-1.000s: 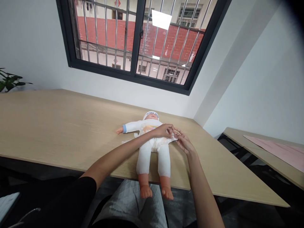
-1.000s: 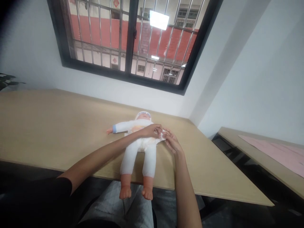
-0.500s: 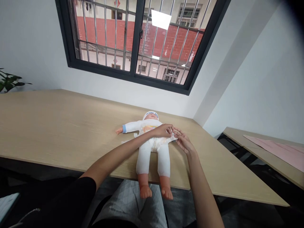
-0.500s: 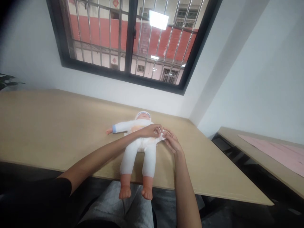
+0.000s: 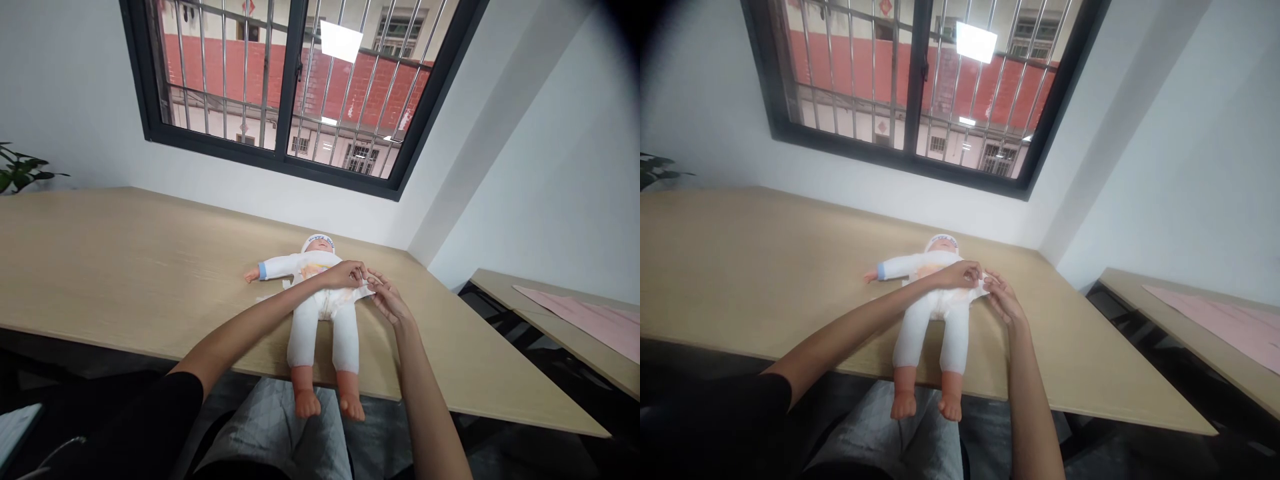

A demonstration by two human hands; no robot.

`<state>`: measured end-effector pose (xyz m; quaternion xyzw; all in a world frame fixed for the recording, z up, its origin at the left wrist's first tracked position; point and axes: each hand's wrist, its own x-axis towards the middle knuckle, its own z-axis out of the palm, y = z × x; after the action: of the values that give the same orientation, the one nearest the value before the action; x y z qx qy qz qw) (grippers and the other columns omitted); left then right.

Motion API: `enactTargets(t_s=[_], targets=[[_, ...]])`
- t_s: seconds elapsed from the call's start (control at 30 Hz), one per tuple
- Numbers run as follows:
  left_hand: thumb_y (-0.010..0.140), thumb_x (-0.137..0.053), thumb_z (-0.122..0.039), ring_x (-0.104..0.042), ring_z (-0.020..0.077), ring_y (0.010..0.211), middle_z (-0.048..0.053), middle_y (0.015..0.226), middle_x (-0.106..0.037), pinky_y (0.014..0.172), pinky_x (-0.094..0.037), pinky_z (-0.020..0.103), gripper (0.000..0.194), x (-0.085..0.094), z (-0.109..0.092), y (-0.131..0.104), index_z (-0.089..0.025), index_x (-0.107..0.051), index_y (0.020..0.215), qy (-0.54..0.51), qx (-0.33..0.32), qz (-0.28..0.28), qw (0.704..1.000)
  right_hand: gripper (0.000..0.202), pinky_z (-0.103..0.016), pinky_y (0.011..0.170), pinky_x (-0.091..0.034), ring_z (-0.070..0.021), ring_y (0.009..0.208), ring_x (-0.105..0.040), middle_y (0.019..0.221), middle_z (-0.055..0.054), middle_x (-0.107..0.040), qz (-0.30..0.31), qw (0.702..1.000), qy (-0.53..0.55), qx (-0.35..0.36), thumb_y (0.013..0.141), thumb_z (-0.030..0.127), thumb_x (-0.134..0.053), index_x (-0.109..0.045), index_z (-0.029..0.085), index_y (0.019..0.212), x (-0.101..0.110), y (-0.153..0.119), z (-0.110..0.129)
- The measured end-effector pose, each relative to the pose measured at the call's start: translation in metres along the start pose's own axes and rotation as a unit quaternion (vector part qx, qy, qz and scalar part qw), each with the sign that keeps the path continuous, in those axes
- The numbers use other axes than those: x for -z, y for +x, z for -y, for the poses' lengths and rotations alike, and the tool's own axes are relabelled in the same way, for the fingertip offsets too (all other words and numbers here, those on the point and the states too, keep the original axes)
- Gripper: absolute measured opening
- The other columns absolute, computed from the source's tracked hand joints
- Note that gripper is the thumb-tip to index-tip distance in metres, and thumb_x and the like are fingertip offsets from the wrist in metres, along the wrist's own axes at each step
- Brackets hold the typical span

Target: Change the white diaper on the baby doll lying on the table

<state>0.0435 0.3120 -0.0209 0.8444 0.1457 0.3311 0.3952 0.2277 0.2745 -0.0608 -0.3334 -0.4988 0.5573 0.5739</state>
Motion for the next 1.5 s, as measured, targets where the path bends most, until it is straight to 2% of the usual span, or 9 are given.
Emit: enactTargets(t_s=[0.27,0.63,0.9,1.1,1.5], targets=[[0.073,-0.056,-0.013,-0.056,0.0123,0.079,0.004,0.087,-0.059,0.071,-0.044,0.024,0.013,0.000,-0.004,-0.002,-0.013,-0.054,0.086,0.007,-0.003,-0.010,1.000,0.045,-0.017,0.064,-0.048,-0.0081,0.071,-0.056,0.083,0.004,-0.060,-0.008,1.000,-0.023,0.002,0.062,0.016,-0.073,-0.061,0.025,0.104,0.001,0.001,-0.001],[0.074,-0.053,-0.016,-0.053,0.0123,0.077,0.002,0.082,-0.055,0.068,-0.041,0.023,0.011,0.000,-0.005,-0.002,-0.014,-0.050,0.085,0.036,0.013,-0.025,0.999,0.043,-0.015,0.066,-0.047,-0.0066,0.072,-0.055,0.083,0.005,-0.060,-0.003,1.000,-0.002,0.000,0.062,0.017,-0.074,-0.061,0.026,0.102,0.000,-0.001,0.001],[0.075,-0.046,-0.012,-0.051,0.0122,0.074,0.001,0.079,-0.053,0.066,-0.039,0.023,0.010,0.000,-0.007,-0.003,-0.014,-0.050,0.083,0.049,0.008,-0.051,0.997,0.044,-0.015,0.064,-0.048,-0.0076,0.072,-0.056,0.085,0.004,-0.060,-0.014,1.000,-0.015,-0.002,0.063,0.015,-0.072,-0.061,0.026,0.104,-0.001,-0.002,0.001],[0.072,-0.043,-0.009,-0.048,0.0108,0.072,0.001,0.079,-0.052,0.064,-0.037,0.021,0.012,0.000,-0.013,-0.004,-0.015,-0.049,0.081,0.048,-0.002,-0.064,0.997,0.044,-0.017,0.063,-0.050,-0.0096,0.073,-0.058,0.085,0.002,-0.061,-0.021,0.999,-0.030,0.001,0.062,0.018,-0.072,-0.061,0.026,0.104,-0.003,-0.002,0.003],[0.063,-0.040,-0.004,-0.048,0.0099,0.072,0.000,0.079,-0.051,0.064,-0.037,0.021,0.020,0.003,-0.003,0.000,-0.015,-0.047,0.078,0.036,0.003,-0.117,0.992,0.044,-0.018,0.068,-0.049,-0.0096,0.076,-0.058,0.085,0.003,-0.061,-0.012,1.000,-0.026,0.005,0.062,0.017,-0.072,-0.061,0.025,0.104,-0.002,-0.002,0.003]])
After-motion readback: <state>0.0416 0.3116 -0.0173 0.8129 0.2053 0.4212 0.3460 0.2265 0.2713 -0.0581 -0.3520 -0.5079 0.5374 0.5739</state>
